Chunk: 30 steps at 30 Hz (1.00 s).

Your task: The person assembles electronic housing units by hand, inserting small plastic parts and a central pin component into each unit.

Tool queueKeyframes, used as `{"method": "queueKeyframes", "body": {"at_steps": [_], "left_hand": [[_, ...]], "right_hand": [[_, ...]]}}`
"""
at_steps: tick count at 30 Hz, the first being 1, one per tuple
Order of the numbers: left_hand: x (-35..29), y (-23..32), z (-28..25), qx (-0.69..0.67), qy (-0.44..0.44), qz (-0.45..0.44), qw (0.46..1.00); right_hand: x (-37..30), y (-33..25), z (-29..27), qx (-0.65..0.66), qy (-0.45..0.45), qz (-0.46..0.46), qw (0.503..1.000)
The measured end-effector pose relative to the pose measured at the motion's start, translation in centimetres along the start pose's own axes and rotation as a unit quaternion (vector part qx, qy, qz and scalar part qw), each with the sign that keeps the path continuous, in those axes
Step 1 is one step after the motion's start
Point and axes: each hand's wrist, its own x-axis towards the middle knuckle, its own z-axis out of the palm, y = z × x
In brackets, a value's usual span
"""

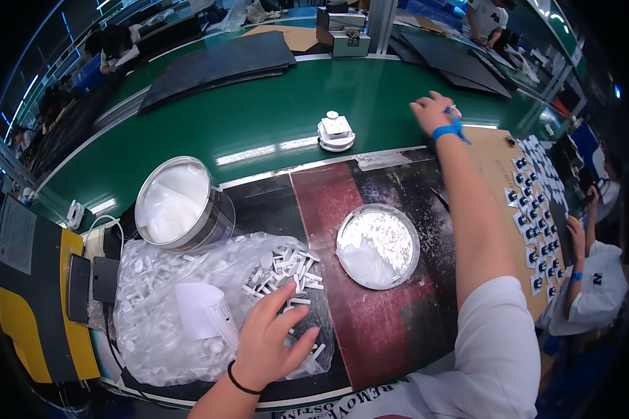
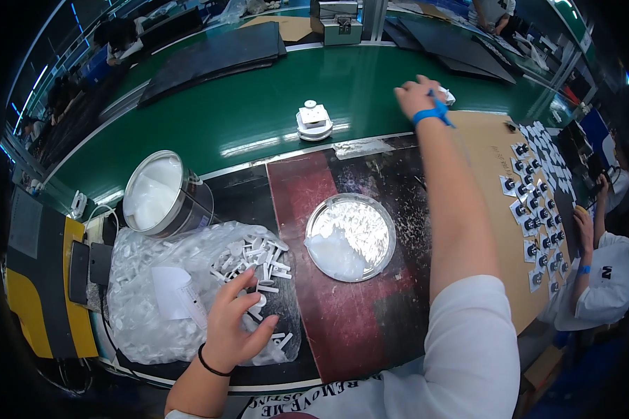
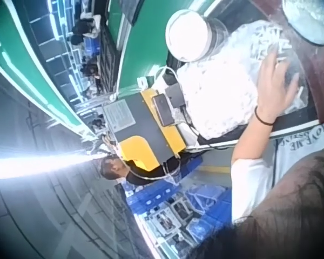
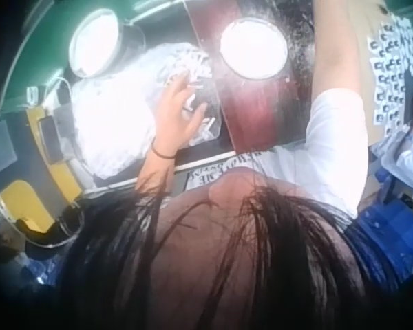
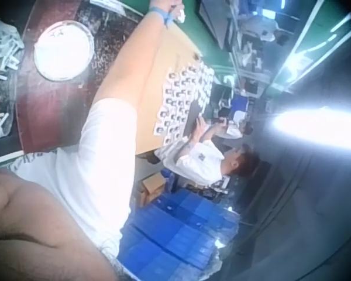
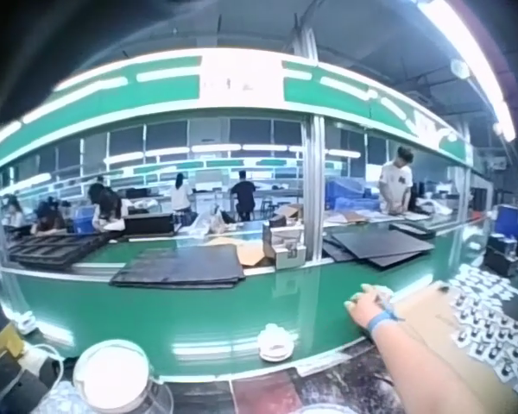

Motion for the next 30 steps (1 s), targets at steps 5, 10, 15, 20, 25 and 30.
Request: {"method": "queueKeyframes", "body": {"at_steps": [5,10,15,20,25,30], "left_hand": [[0.2,-0.4,0.1,0.005,0.006,-0.010,1.000],[0.2,-0.4,0.0,0.001,0.012,-0.006,1.000],[0.4,-0.6,0.3,-0.028,0.027,0.018,0.999],[0.2,-0.2,0.0,-0.036,0.034,0.059,0.997],[-0.8,0.5,0.4,-0.067,0.020,0.102,0.992],[-1.6,2.5,1.2,-0.183,-0.020,0.204,0.962]], "right_hand": [[6.5,9.5,7.4,-0.178,-0.162,-0.054,0.969],[5.3,7.8,5.1,-0.248,-0.191,-0.115,0.943],[4.6,3.0,0.2,0.499,-0.046,0.014,0.866],[-3.9,-3.5,-10.6,0.699,-0.195,-0.112,0.679],[-16.5,-5.0,-17.1,0.681,-0.404,-0.173,0.586],[-26.0,-6.6,-17.4,0.615,-0.582,-0.211,0.489]]}}
